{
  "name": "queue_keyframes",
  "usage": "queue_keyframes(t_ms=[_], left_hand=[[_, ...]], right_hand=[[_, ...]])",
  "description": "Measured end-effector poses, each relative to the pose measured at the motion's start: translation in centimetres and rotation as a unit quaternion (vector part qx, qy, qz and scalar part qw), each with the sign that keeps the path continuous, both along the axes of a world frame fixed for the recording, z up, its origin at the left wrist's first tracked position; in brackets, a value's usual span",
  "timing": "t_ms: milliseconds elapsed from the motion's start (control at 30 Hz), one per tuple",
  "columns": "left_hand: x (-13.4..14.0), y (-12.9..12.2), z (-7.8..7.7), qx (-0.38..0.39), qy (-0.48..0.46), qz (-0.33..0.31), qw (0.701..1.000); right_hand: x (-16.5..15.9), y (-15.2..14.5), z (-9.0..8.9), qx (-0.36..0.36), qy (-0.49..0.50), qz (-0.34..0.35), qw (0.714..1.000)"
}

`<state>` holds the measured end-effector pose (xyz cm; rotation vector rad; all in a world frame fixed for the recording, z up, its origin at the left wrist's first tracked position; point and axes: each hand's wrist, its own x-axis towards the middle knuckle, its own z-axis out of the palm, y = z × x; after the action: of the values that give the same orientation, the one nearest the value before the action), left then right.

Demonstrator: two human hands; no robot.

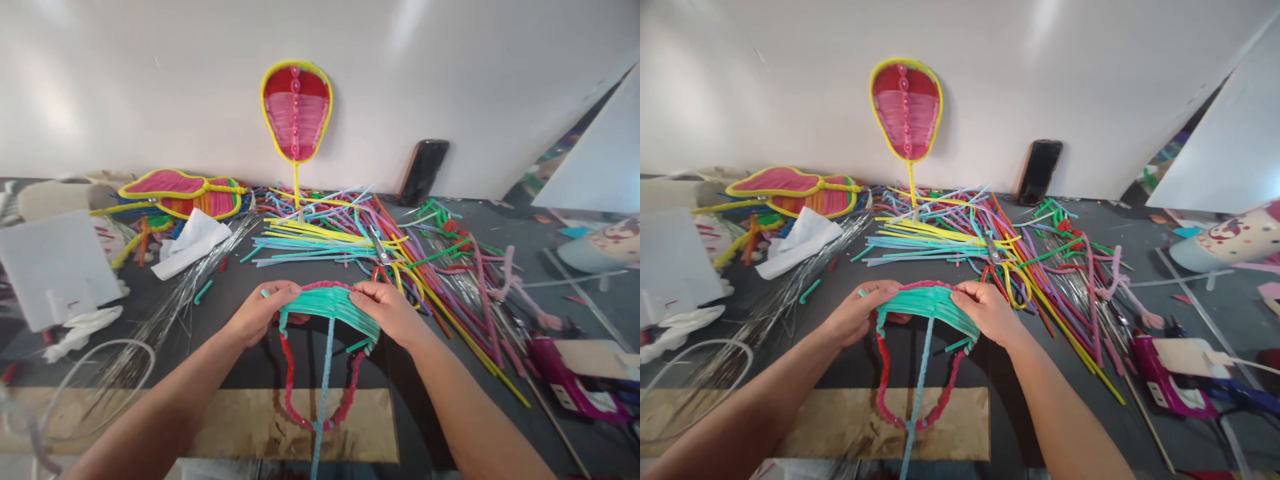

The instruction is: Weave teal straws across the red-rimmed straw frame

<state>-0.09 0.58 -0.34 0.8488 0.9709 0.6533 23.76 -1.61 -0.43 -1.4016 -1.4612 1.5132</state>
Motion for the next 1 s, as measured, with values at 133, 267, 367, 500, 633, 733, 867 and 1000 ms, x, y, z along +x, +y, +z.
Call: queue_keyframes(t_ms=[133, 267, 367, 500, 633, 733, 867, 1000], left_hand=[[-0.9, 0.4, 0.0, -0.025, -0.036, -0.029, 0.999], [-2.5, 1.6, 0.1, -0.078, -0.11, -0.088, 0.987], [-3.2, 2.3, 0.2, -0.108, -0.115, -0.101, 0.982], [-2.6, 1.7, 0.6, -0.061, -0.003, -0.181, 0.982], [-1.6, 0.7, 1.0, 0.013, 0.128, -0.23, 0.965], [-1.3, 0.5, 1.0, 0.045, 0.164, -0.238, 0.956], [-1.3, 0.4, 0.7, 0.081, 0.176, -0.246, 0.95], [-1.3, 0.5, 0.6, 0.082, 0.169, -0.243, 0.952]], right_hand=[[0.1, -0.1, 0.2, -0.008, 0.004, 0.01, 1.0], [0.8, 0.0, 0.1, 0.004, 0.005, 0.005, 1.0], [0.9, -0.1, 0.3, -0.001, -0.013, 0.034, 0.999], [0.0, -0.5, 0.4, -0.009, -0.031, 0.084, 0.996], [-1.2, -1.0, 0.2, -0.023, -0.009, 0.113, 0.993], [-1.5, -1.1, 0.1, -0.031, -0.018, 0.126, 0.991], [-1.4, -1.0, -0.3, -0.051, -0.042, 0.129, 0.989], [-1.4, -0.9, -0.6, -0.057, -0.038, 0.124, 0.99]])
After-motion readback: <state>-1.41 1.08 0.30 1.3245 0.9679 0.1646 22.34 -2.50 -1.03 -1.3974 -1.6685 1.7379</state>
